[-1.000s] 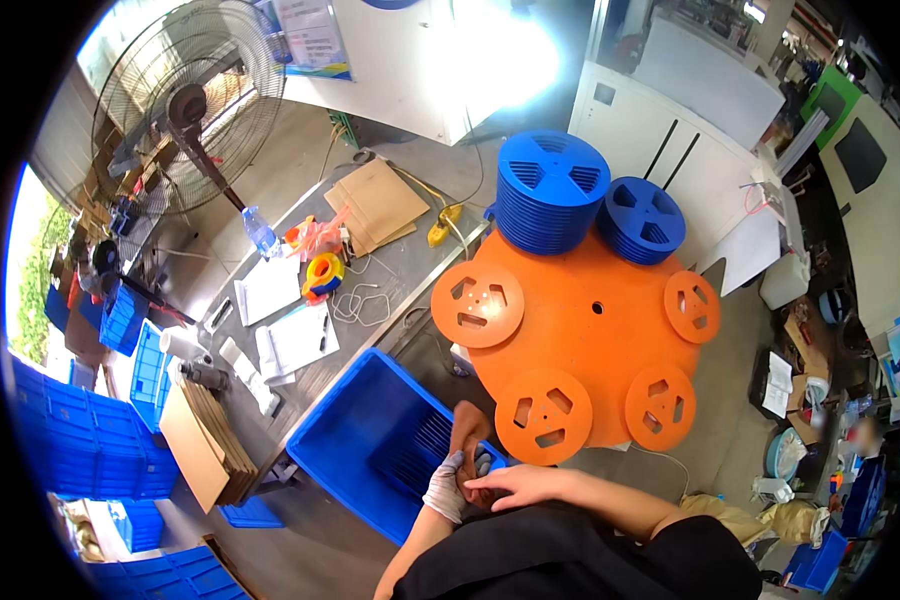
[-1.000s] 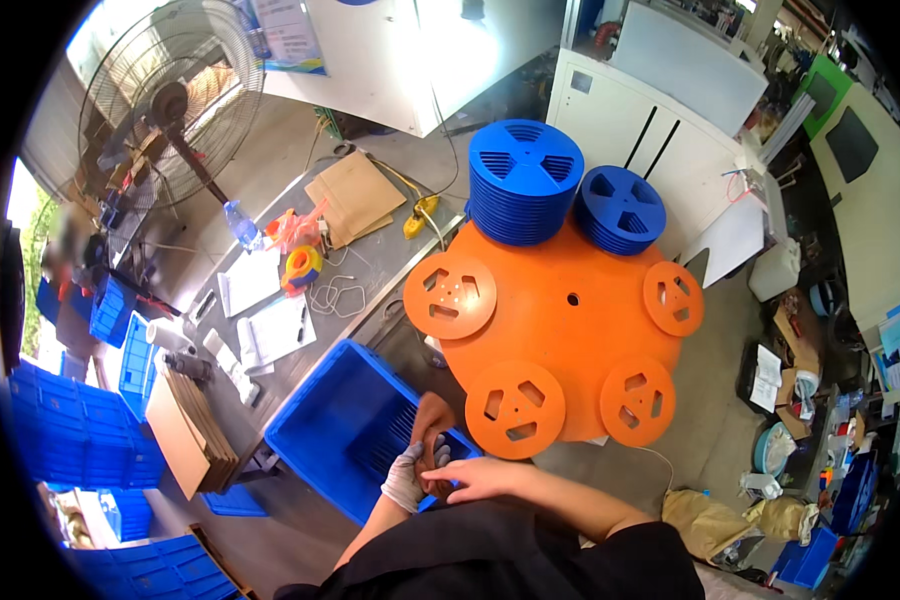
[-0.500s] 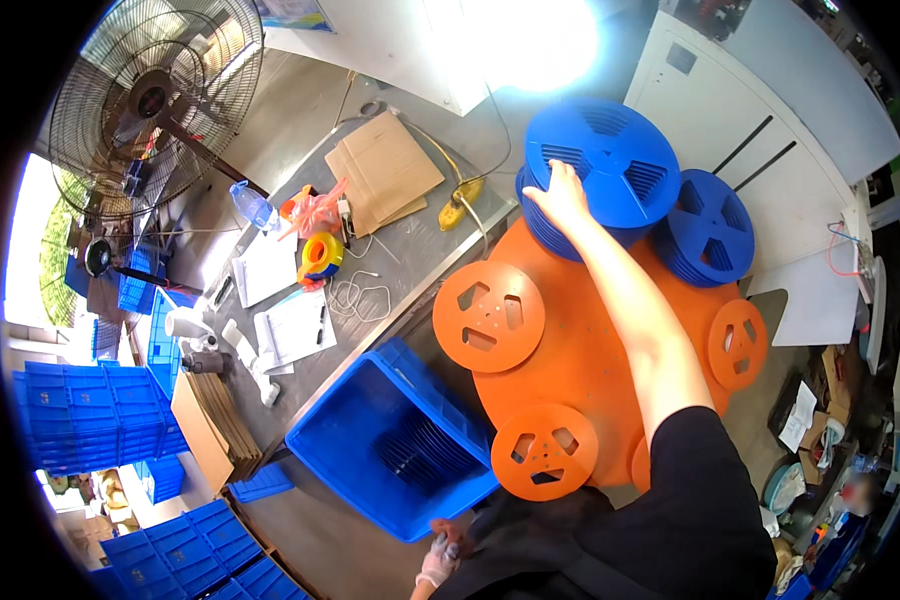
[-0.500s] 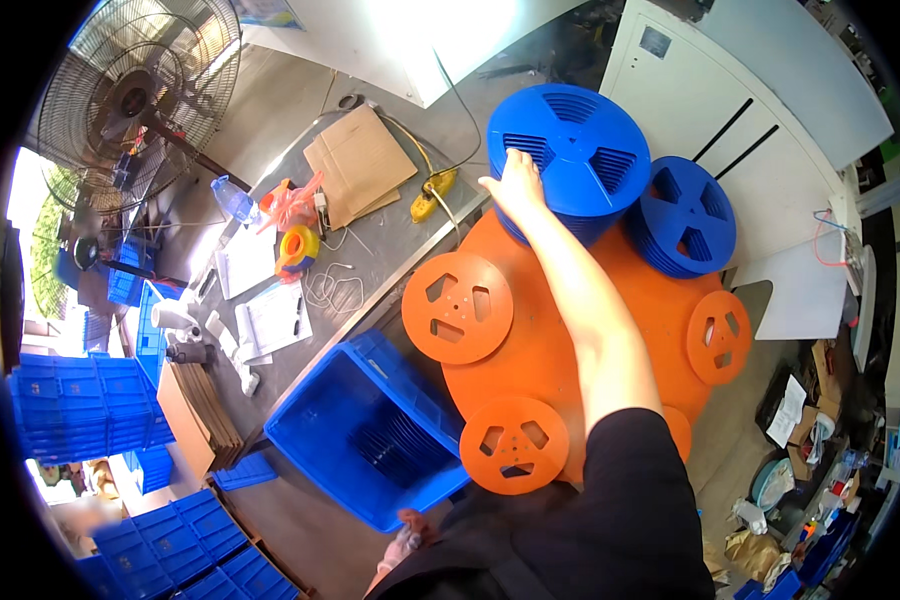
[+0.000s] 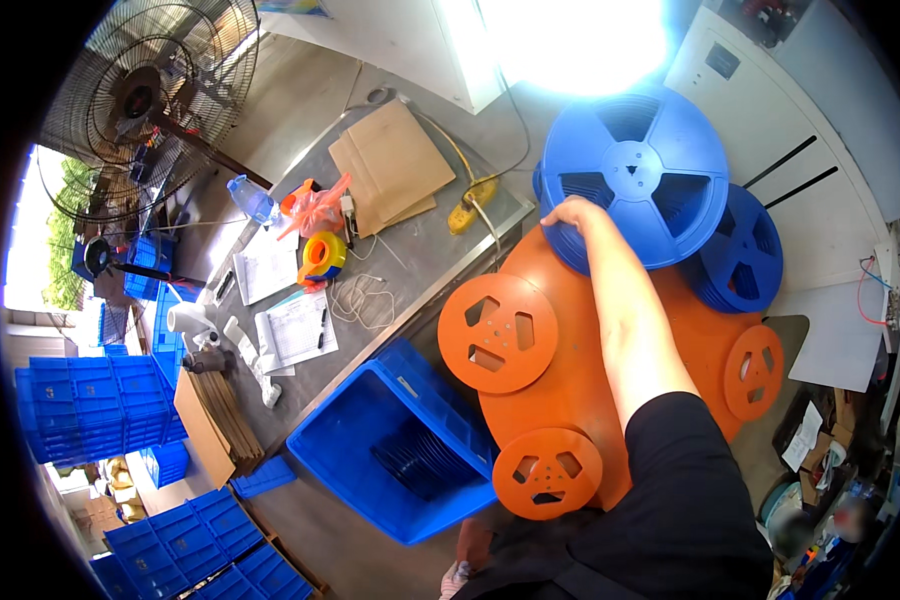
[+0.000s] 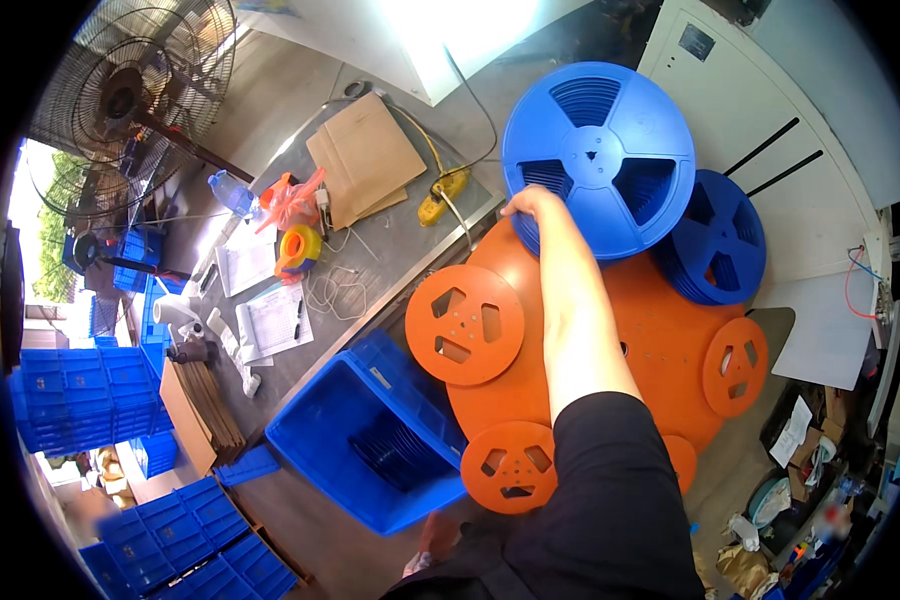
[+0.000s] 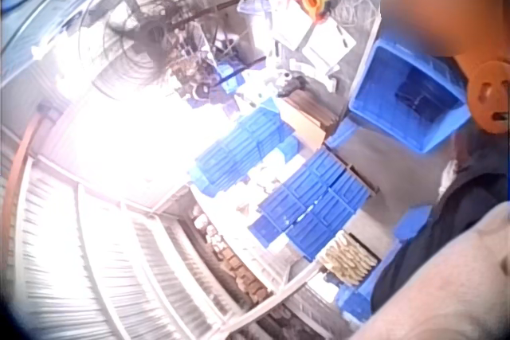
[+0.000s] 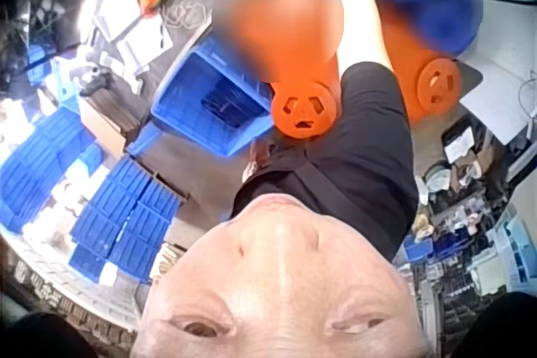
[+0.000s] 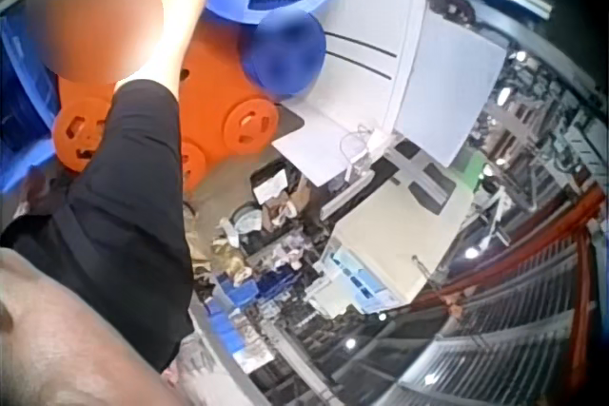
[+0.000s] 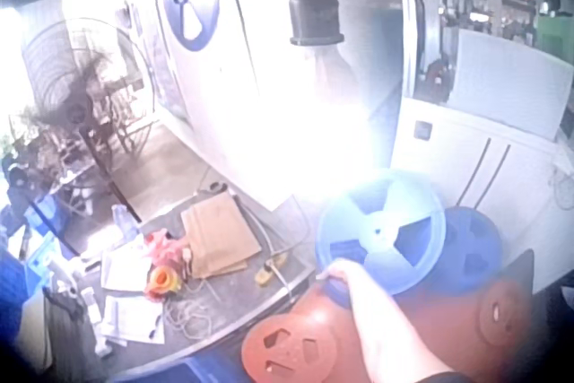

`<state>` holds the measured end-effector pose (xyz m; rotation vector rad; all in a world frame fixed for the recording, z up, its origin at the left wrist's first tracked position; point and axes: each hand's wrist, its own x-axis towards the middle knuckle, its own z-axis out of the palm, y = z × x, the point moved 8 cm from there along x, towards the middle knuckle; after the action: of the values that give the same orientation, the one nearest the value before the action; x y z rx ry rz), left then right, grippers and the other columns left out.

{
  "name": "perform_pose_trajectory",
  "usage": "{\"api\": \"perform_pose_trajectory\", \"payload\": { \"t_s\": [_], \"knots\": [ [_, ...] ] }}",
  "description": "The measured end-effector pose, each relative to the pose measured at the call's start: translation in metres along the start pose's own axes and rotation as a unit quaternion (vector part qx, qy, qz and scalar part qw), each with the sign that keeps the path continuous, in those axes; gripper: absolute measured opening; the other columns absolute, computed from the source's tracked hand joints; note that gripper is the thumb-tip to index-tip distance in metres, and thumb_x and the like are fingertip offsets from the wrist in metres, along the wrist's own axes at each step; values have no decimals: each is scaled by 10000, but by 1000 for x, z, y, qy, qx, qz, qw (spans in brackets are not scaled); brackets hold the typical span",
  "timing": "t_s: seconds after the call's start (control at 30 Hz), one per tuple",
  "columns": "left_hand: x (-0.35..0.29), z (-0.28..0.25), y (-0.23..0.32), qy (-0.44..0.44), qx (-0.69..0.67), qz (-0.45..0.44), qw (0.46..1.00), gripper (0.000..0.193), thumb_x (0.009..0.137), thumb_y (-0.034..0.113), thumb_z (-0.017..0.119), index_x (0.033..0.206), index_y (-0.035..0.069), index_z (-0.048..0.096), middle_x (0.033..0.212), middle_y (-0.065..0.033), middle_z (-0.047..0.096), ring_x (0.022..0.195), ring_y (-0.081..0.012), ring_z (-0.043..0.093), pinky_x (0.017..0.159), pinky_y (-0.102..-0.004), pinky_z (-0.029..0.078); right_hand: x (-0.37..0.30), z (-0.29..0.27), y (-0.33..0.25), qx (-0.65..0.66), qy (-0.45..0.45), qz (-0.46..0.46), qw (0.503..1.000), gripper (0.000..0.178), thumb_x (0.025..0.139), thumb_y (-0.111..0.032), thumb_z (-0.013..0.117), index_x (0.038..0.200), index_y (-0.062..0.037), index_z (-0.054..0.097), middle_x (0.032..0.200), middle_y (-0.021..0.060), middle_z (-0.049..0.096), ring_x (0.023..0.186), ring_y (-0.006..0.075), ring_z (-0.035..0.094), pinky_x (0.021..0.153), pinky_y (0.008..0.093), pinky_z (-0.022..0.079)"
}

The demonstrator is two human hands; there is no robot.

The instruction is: The person wipes the surface of blue plastic spools with a brown cloth. They pick up each spool from a blue bin, wipe it thoroughly, and place it into a stack on the table. The process is repeated for multiple spools throughout the video.

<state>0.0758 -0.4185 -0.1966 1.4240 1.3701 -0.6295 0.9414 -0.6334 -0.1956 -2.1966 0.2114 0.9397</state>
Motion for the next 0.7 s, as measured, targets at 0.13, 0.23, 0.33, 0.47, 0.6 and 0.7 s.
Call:
{"api": "perform_pose_trajectory", "payload": {
  "t_s": [0.13,0.23,0.33,0.47,0.6,0.7],
  "knots": [
    [0,-6,3,13,-27,12,999,331,963,203,509,1245,44,578,1016,-94,650,728,-181,580,621,-258,460,-16,-2,12,-137,119,34,983,582,647,-293,815,1141,-26,666,1203,177,634,1126,327,606,968,380,475],
    [-7,-15,-3,29,-71,38,996,313,964,175,515,1233,32,589,976,-76,665,673,-147,582,578,-228,460,-48,6,20,-182,98,36,978,557,659,-300,793,1144,-57,668,1201,157,640,1132,289,609,961,370,484],
    [2,-12,-9,19,-30,46,998,359,951,230,549,1240,21,586,996,-87,673,756,-158,590,654,-246,460,-73,8,43,-228,99,3,969,489,652,-248,742,1098,-63,665,1124,163,662,1075,313,623,905,389,506],
    [18,-14,-12,-7,-14,41,999,487,929,342,613,1269,-3,560,1095,-122,663,979,-199,600,852,-301,463,-125,19,58,-251,101,-65,961,490,641,-225,713,1099,-63,652,1051,179,677,1018,331,639,862,416,517],
    [11,-9,43,-20,2,89,996,455,941,312,605,1256,-13,558,1060,-95,653,938,-173,584,828,-298,469,-206,18,65,-219,105,-117,963,535,648,-237,685,1146,-53,621,1052,196,670,1010,346,633,848,431,511],
    [5,-24,80,-54,30,167,984,406,958,274,582,1235,-22,562,998,-60,644,885,-148,563,803,-285,470,-285,18,55,-83,57,-160,982,433,711,-210,661,1075,17,605,926,171,677,890,262,663,778,369,525]
  ]
}}
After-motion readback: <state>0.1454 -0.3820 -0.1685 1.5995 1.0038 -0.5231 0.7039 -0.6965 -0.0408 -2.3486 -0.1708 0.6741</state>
